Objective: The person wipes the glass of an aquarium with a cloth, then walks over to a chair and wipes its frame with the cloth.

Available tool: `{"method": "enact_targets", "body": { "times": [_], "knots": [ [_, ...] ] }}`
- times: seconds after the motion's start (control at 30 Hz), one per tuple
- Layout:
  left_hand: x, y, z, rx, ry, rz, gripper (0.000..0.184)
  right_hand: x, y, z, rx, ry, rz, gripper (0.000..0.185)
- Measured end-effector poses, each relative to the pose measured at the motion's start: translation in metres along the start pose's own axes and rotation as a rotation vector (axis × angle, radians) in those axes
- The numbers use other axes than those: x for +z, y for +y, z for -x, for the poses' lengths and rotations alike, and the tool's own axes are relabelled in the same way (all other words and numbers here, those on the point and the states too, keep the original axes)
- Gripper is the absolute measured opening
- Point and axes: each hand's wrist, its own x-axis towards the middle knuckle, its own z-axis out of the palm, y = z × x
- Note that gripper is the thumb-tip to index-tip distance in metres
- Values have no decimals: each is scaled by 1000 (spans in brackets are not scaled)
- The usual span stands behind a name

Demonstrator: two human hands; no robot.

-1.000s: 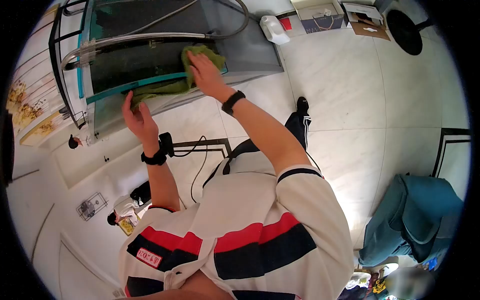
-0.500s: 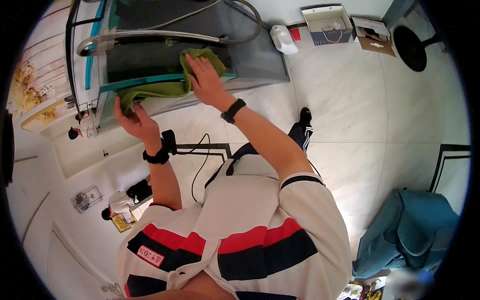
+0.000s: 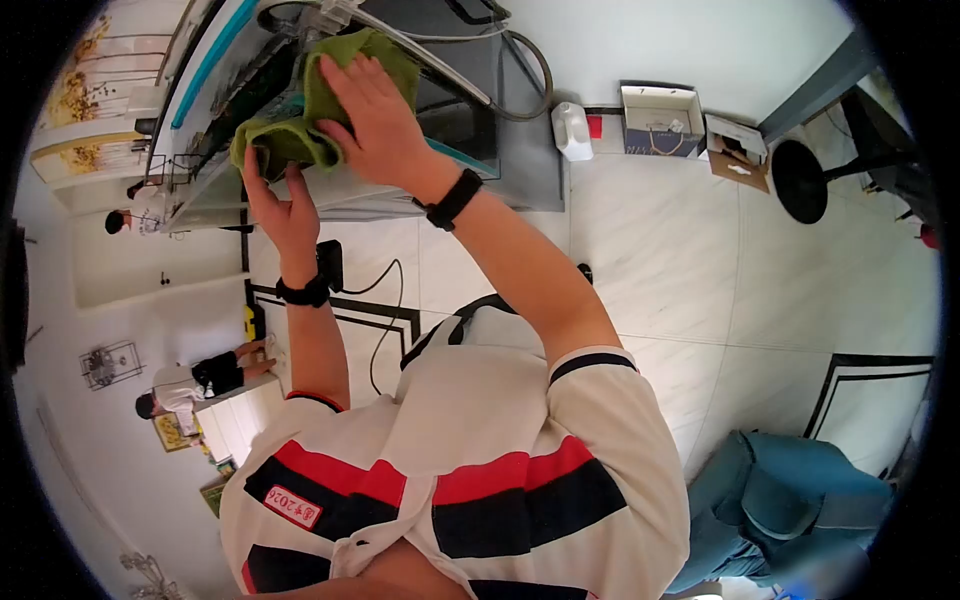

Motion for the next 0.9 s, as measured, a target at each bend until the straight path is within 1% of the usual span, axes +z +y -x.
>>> {"method": "enact_targets", "body": {
  "times": [0.1, 0.2, 0.3, 0.4, 0.47, 0.5, 0.6, 0.8, 0.9],
  "knots": [
    [-2, 6, -10, 67, 5, -11, 52, -1, 4, 20, 138, -11, 7, 73],
    [-1, 17, -22, 107, -4, -17, 49, -6, 3, 33, 154, -32, 172, 75],
    [0, 22, -27, 110, -3, 29, 46, -8, -2, 26, 96, -21, 224, 75],
    [0, 23, -31, 113, 27, 129, 43, -8, -14, 6, 5, -45, 116, 73],
    [-1, 21, -31, 96, 28, 171, 40, -5, -18, -8, -56, 2, 95, 71],
    [-2, 19, -32, 110, 28, 153, 39, -3, -19, -15, -90, 26, 84, 70],
    [-3, 11, -34, 152, 31, 123, 38, -4, -24, -30, -92, 29, 101, 64],
    [-6, 4, -37, 196, 36, 177, 39, -4, -35, -29, -95, 85, 324, 54],
    [-4, 3, -40, 216, 50, 235, 42, -7, -51, -32, -139, -2, 387, 50]
  ]
}}
